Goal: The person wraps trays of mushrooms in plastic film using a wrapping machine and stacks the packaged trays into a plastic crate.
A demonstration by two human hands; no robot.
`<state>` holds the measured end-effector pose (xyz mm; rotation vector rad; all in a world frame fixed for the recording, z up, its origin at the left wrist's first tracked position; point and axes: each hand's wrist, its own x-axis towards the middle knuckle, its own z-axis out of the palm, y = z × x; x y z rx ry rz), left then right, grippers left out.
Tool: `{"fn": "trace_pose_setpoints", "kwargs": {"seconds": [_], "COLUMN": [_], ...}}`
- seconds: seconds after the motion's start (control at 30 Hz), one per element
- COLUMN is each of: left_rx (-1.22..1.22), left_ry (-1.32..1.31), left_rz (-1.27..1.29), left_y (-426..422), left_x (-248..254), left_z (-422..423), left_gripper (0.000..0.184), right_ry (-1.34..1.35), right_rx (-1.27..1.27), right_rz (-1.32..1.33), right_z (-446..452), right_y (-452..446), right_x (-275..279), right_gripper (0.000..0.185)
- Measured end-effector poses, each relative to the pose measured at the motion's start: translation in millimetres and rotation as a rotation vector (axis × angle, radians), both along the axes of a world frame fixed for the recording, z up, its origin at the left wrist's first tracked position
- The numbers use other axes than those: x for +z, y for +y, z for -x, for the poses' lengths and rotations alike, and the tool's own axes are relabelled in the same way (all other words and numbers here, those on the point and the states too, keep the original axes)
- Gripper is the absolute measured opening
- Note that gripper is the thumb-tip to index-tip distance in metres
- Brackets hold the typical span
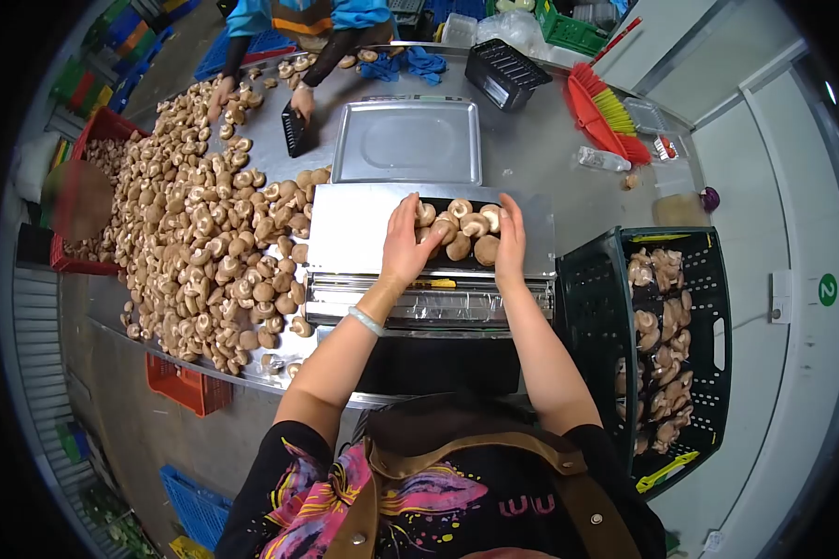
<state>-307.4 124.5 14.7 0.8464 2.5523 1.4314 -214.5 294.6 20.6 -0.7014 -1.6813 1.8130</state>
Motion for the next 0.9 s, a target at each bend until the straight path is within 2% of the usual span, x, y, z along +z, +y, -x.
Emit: {"fn": "trace_pose_setpoints", "kwargs": {"seconds": [0.07,0.1,0.13,0.2,0.3,0.4,0.47,0.53,0.57,0.63,0.67,0.7,0.73,0.8,0.87,0.9], "left_rx": [0.0,-0.003,-0.003,-0.005,-0.003,-0.038,-0.101,-0.006,0.121,0.241,0.294,0.302,0.321,0.189,0.181,0.181], "left_ry": [-0.141,-0.117,-0.091,-0.06,-0.033,-0.076,-0.17,-0.37,-0.327,-0.137,-0.25,-0.134,-0.12,0.243,0.214,0.108], "left_rz": [0.006,0.016,0.024,0.034,0.036,0.024,-0.054,-0.25,-0.154,-0.046,0.055,0.138,0.264,0.511,0.653,0.614], "left_y": [-0.6,-0.8,-0.8,-1.3,0.6,-4.6,-14.2,-35.7,-52.5,-101.8,-117.3,-136.9,-145.5,-150.0,-131.2,-126.0], "left_x": [2.9,2.0,0.3,-3.1,-0.2,1.5,2.1,-13.3,7.2,4.2,31.3,24.1,31.6,32.9,33.8,9.3], "left_z": [3.4,2.4,2.0,-1.3,0.2,-5.2,-0.1,7.6,6.0,12.8,8.3,4.5,-7.3,-31.3,-57.9,-63.3], "left_gripper": [0.074,0.074,0.074,0.075,0.078,0.082,0.084,0.087,0.08,0.043,0.027,0.021,0.024,0.029,0.033,0.034], "right_ry": [0.009,-0.046,-0.176,-0.359,-0.413,-0.213,-0.092,-0.139,-0.212,-0.362,-0.441,-0.546,-0.647,-0.815,-0.95,-0.938], "right_rx": [0.012,0.039,0.065,0.056,0.024,0.121,0.131,0.087,0.1,0.089,0.071,0.072,0.071,0.077,0.086,0.033], "right_rz": [0.008,-0.179,-0.548,-0.875,-0.947,-0.584,-0.148,-0.172,-0.265,-0.412,-0.468,-0.632,-0.796,-1.033,-1.179,-1.089], "right_z": [2.3,2.4,4.6,2.7,-1.3,1.1,-14.3,-41.8,-62.6,-108.0,-128.2,-144.0,-156.9,-165.2,-161.8,-158.5], "right_y": [-0.6,-0.4,-1.9,-11.4,-10.0,7.4,16.4,36.5,47.1,54.5,51.5,45.7,39.6,29.6,13.3,9.9], "right_x": [-5.2,-12.7,-18.6,-7.1,-14.8,-24.9,-7.0,-3.4,1.1,17.4,26.4,32.2,36.6,35.7,24.5,8.2], "right_gripper": [0.045,0.045,0.046,0.047,0.051,0.055,0.057,0.053,0.048,0.036,0.028,0.026,0.025,0.026,0.028,0.026]}}
